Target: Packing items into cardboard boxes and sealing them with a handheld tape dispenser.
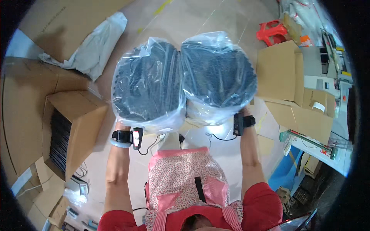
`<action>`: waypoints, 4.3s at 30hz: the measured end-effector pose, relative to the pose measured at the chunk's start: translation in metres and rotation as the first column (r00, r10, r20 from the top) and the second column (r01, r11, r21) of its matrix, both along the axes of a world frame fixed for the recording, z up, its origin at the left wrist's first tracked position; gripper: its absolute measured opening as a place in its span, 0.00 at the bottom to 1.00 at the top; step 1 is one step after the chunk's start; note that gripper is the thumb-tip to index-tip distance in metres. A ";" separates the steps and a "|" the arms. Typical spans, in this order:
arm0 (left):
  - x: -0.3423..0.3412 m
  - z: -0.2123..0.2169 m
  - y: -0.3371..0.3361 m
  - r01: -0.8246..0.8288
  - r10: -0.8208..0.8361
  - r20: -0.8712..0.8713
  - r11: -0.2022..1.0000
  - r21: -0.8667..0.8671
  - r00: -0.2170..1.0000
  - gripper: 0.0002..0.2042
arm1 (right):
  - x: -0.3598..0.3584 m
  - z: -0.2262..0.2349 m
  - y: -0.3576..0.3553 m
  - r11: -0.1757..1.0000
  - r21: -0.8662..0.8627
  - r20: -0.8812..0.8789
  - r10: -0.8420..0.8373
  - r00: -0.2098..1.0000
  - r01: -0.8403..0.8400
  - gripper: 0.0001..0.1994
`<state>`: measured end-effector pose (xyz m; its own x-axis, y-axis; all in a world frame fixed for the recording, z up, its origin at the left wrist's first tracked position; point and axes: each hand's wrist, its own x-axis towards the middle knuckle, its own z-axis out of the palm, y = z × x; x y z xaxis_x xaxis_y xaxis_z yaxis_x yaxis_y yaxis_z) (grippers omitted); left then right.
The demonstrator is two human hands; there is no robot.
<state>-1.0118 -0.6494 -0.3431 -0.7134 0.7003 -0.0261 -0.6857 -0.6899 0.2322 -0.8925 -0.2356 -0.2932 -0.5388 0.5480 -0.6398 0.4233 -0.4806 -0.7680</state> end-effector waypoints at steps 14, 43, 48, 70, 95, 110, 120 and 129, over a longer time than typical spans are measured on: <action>-0.038 -0.039 0.014 -0.046 0.136 0.010 0.400 -0.915 0.991 0.28 | -0.061 -0.145 -0.004 0.679 0.381 0.238 0.584 0.776 -0.628 0.23; -0.057 0.048 -0.004 -0.584 -0.118 -0.610 -0.475 -0.658 0.783 0.24 | 0.059 -0.048 0.169 0.563 0.643 0.431 0.295 0.853 -0.520 0.26; -0.002 -0.022 0.049 0.027 0.134 0.033 0.045 -0.999 0.990 0.25 | -0.005 -0.095 0.007 -0.033 0.493 0.832 0.308 0.461 -0.869 0.32; 0.043 -0.087 -0.026 0.179 -0.153 0.272 -0.445 -0.878 0.950 0.37 | -0.133 -0.143 -0.074 -0.238 0.849 0.395 0.879 0.268 -0.472 0.24; -0.027 -0.008 -0.069 0.349 0.204 0.488 0.477 -0.807 0.849 0.31 | 0.040 -0.075 0.175 0.453 0.060 0.275 0.849 0.451 -0.889 0.32; -0.032 -0.090 0.040 -0.135 -0.120 -0.068 -0.735 -0.665 0.990 0.59 | -0.203 0.019 -0.007 -0.343 0.828 0.538 0.709 0.455 -0.444 0.31; -0.034 -0.105 0.041 -0.227 0.353 -0.229 -0.049 -0.973 0.907 0.43 | -0.091 -0.095 -0.032 -0.446 0.499 0.776 0.611 0.155 -0.743 0.42; -0.061 -0.084 0.048 -0.045 -0.015 -0.045 -0.602 -0.797 0.999 0.28 | -0.170 -0.055 -0.040 0.538 0.691 -0.167 0.769 0.617 -0.483 0.34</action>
<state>-1.0729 -0.6015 -0.4273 -0.7436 -0.4318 -0.5104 -0.6574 0.6113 0.4406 -1.0622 -0.2757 -0.3483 -0.9947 0.1010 0.0186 0.0161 0.3322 -0.9431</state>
